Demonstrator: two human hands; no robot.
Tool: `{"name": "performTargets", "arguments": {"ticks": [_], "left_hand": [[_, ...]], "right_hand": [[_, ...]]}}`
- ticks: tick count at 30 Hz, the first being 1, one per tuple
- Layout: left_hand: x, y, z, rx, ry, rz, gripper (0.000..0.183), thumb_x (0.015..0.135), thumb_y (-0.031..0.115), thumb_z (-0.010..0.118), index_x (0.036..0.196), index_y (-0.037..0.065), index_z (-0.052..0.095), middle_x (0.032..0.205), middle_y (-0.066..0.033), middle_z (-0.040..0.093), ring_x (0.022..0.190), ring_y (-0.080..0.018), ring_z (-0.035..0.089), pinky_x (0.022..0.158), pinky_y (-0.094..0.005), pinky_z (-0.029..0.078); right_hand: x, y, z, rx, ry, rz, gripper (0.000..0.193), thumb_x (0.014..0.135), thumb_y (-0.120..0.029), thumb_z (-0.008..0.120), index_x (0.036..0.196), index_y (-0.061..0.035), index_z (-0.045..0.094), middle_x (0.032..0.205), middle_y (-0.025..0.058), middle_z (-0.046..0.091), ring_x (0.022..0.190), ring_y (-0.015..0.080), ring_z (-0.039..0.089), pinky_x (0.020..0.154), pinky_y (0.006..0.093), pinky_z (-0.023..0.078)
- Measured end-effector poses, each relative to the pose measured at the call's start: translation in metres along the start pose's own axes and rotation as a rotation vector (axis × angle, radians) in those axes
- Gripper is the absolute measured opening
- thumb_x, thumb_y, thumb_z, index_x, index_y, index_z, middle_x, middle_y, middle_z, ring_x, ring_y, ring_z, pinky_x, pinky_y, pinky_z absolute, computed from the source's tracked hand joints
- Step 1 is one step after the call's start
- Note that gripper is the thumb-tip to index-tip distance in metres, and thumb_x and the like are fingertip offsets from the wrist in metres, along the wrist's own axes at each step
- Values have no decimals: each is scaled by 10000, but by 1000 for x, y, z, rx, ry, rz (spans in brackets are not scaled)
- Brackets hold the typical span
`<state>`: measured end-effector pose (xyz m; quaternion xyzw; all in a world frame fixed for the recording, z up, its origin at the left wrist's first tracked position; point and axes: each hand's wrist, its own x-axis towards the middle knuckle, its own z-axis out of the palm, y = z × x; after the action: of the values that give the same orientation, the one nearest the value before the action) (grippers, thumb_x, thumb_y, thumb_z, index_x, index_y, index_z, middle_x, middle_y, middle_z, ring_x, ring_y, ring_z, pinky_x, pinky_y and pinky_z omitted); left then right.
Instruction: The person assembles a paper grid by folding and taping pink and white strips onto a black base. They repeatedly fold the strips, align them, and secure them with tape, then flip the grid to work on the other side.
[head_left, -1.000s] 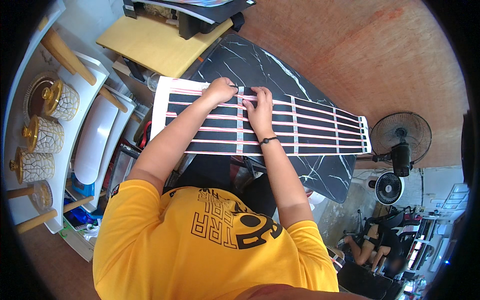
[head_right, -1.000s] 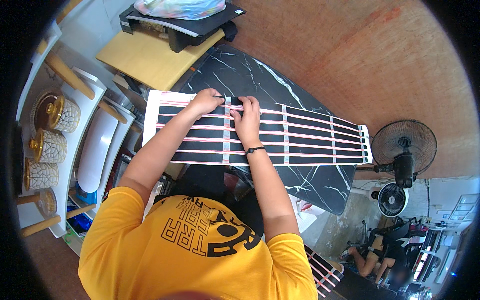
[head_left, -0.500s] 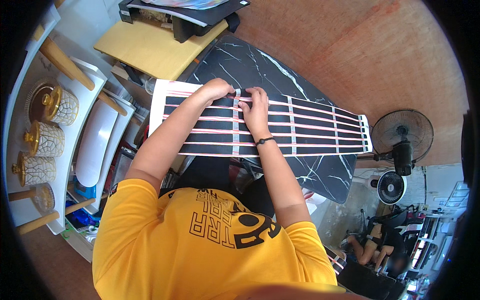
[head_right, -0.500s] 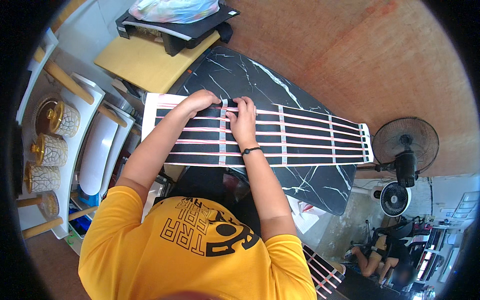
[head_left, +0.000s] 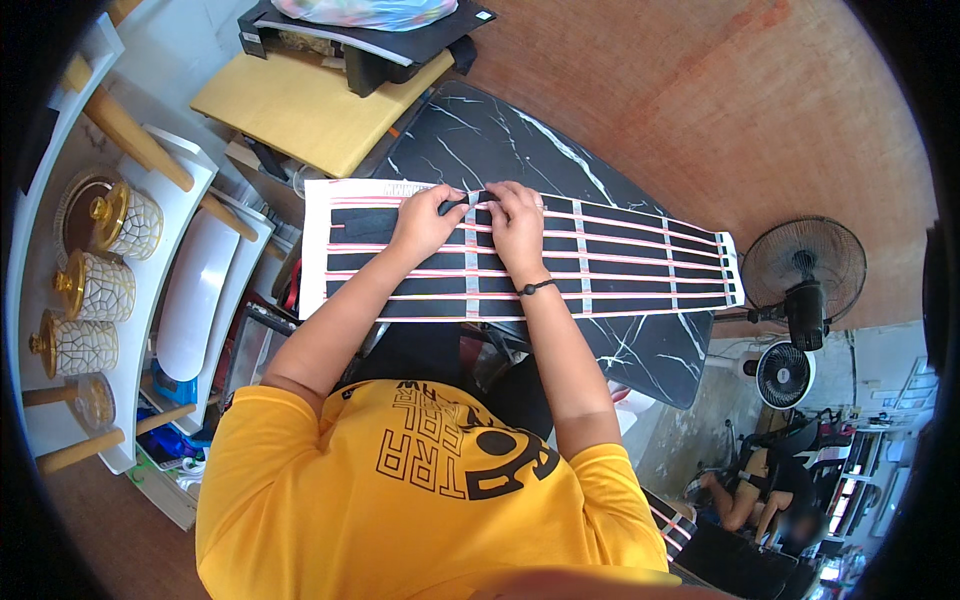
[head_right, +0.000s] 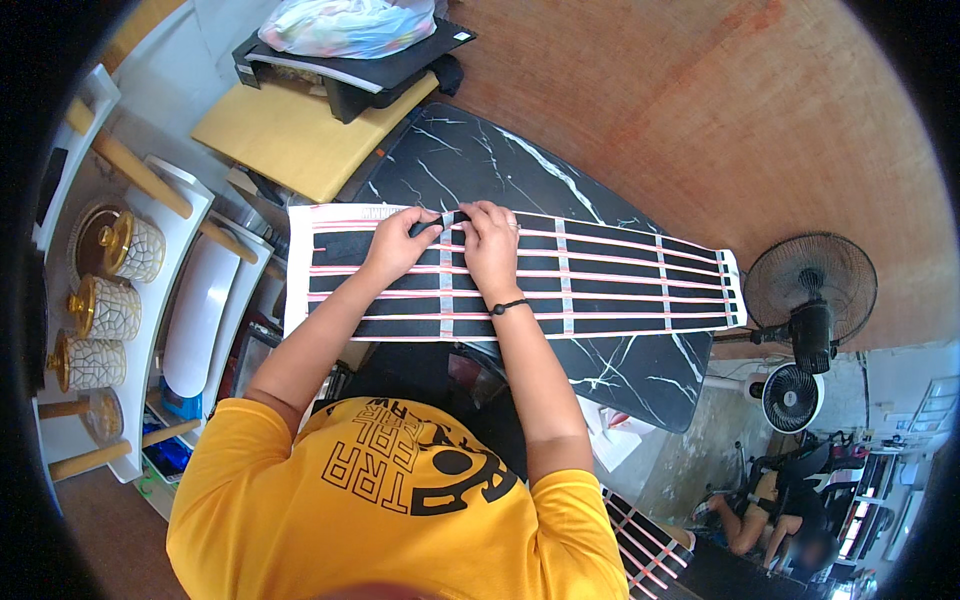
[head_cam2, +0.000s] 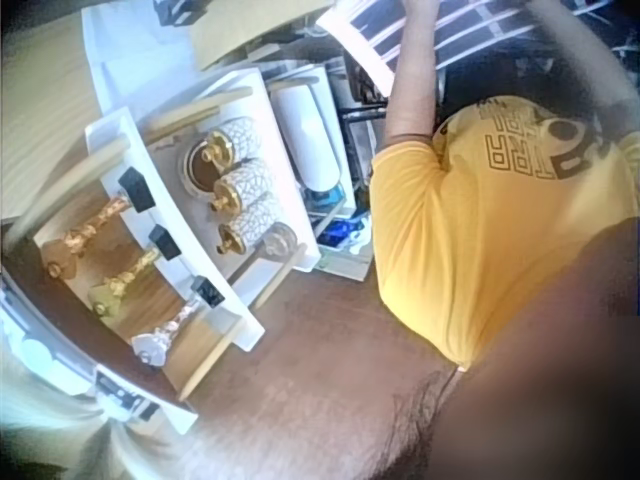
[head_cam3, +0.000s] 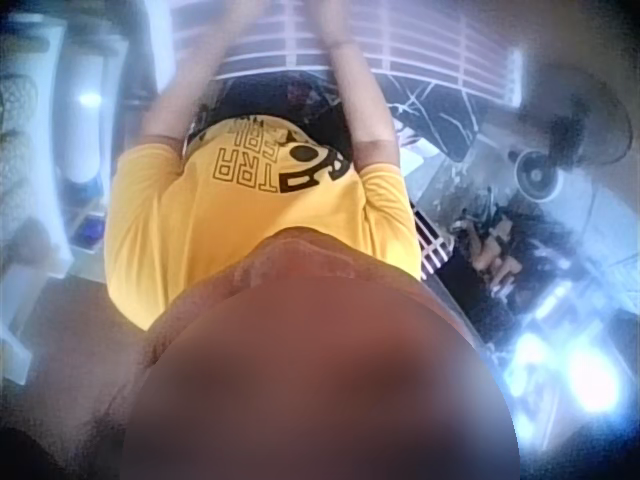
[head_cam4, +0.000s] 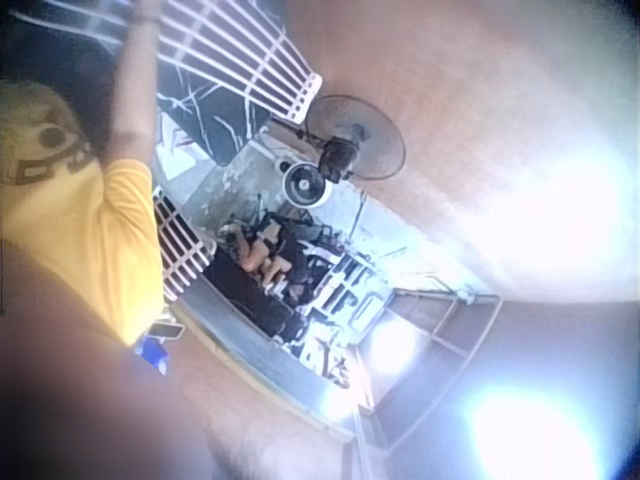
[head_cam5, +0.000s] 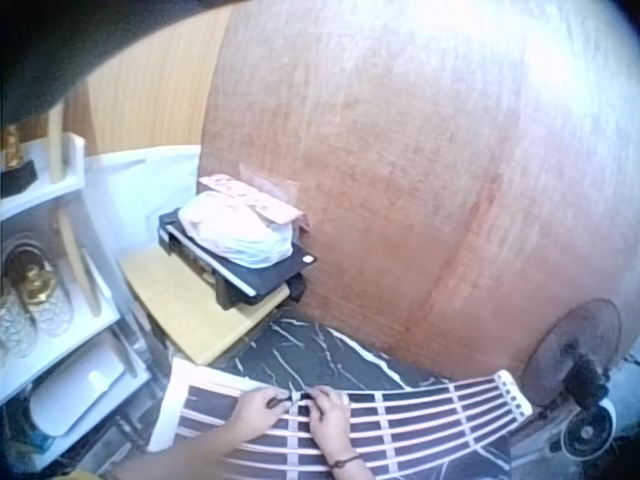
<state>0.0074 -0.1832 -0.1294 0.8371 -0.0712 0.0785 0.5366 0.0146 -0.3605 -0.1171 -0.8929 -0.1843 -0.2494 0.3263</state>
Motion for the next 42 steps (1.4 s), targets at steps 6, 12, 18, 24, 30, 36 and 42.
{"name": "performTargets", "arguments": {"ticks": [6,12,18,24,30,36,42], "left_hand": [[-3,-8,4,16,32,37,185,855,123,733,978,-9,692,1061,-143,722,992,-244,694,888,-326,522],[-5,-11,6,-43,51,48,186,850,125,737,969,-10,691,1062,-143,722,993,-258,691,889,-334,520],[-8,-4,3,-5,55,130,200,832,138,743,963,-3,688,1008,-144,717,947,-299,676,862,-368,519],[5,18,-8,353,359,395,168,842,188,716,889,27,713,864,-155,665,848,-353,619,775,-422,497],[75,15,-19,477,-405,37,203,829,226,717,907,42,753,813,-162,707,752,-310,670,728,-388,522],[116,24,-16,393,-930,-125,191,807,164,706,887,-4,753,763,-79,717,672,-146,680,604,-311,536],[121,46,-7,614,-1044,3,154,781,124,718,867,-2,743,735,-99,715,640,-162,694,573,-301,540]], "right_hand": [[-1,-1,1,-118,-42,-48,230,821,-69,677,1045,-52,728,1101,122,670,1061,322,592,930,438,470],[-4,-8,1,-159,2,-68,199,818,-129,703,1002,-56,723,1081,122,680,1058,320,591,934,470,446],[3,-18,6,-182,-188,237,219,822,-300,741,898,-97,711,981,77,708,992,280,593,904,516,344],[3,-8,20,-60,-182,386,224,769,-359,788,837,-149,753,936,32,717,997,249,579,904,487,298],[-4,2,24,-12,-136,344,222,729,-344,818,840,-158,770,909,3,702,1007,230,558,934,468,271],[-7,5,25,19,-96,314,192,711,-312,836,800,-157,767,867,13,694,995,234,559,938,456,285],[-9,4,27,-12,-59,302,222,707,-330,835,791,-138,760,868,21,699,983,222,574,909,431,287]]}}
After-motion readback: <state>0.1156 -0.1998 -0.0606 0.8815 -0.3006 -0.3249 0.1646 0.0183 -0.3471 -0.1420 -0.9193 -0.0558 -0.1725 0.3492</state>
